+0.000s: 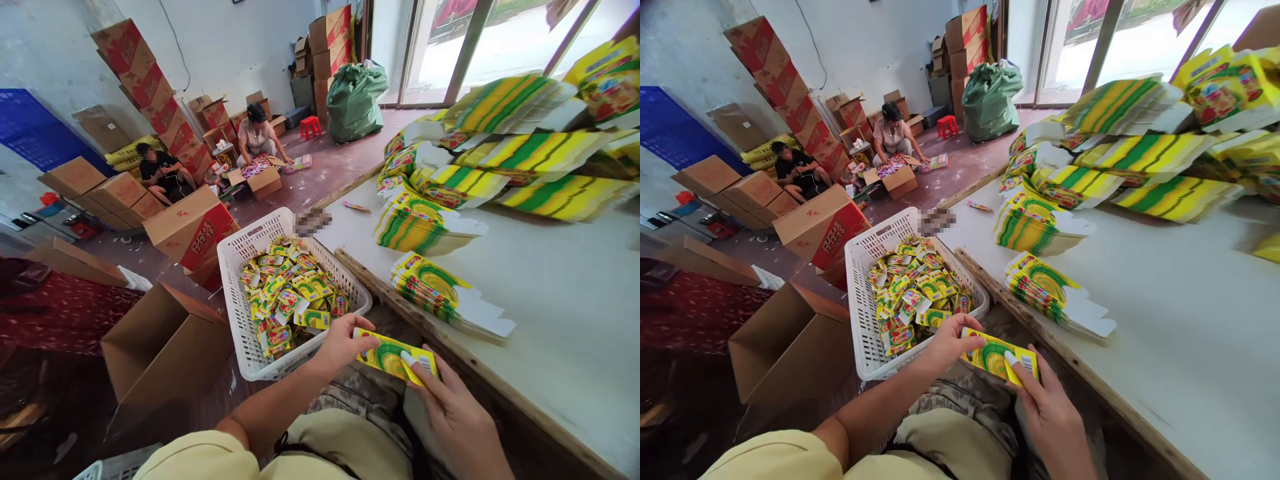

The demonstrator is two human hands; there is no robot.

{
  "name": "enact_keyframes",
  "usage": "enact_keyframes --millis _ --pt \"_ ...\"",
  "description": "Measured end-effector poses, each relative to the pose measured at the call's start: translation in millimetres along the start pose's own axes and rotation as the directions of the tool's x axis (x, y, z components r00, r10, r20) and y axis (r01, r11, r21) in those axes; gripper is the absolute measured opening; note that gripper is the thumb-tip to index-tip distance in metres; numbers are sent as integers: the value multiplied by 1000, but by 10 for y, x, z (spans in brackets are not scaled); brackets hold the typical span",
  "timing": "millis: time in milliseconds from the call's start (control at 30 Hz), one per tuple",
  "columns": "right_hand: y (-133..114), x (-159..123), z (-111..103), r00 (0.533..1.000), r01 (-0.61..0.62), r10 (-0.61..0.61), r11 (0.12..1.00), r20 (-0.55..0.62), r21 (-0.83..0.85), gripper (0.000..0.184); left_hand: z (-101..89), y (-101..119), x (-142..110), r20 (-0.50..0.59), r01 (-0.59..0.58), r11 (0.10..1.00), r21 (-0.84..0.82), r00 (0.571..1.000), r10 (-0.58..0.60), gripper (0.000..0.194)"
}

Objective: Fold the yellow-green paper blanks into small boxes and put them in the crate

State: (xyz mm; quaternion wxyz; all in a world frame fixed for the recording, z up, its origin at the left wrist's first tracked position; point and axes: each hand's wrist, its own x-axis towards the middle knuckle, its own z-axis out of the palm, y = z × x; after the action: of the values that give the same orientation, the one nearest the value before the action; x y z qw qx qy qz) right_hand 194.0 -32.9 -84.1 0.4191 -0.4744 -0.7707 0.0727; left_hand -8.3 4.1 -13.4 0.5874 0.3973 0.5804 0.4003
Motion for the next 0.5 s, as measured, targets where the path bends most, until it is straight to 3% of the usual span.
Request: enact_keyframes --millis 100,200,333,500 --pt "70 5 -19 998 59 -61 996 18 69 27 22 61 -47 63 51 998 -48 997 -48 47" --pt "20 24 -10 1000 -8 8 999 -3 52 28 81 102 -68 95 93 986 -138 992 -80 53" --pt "-64 5 34 997 -69 69 997 -18 -34 29 144 98 -25 77 106 962 -252 993 -89 61" --pt "102 -38 -1 998 -46 42 995 36 94 28 167 52 -1 64 108 966 -237 993 -95 60"
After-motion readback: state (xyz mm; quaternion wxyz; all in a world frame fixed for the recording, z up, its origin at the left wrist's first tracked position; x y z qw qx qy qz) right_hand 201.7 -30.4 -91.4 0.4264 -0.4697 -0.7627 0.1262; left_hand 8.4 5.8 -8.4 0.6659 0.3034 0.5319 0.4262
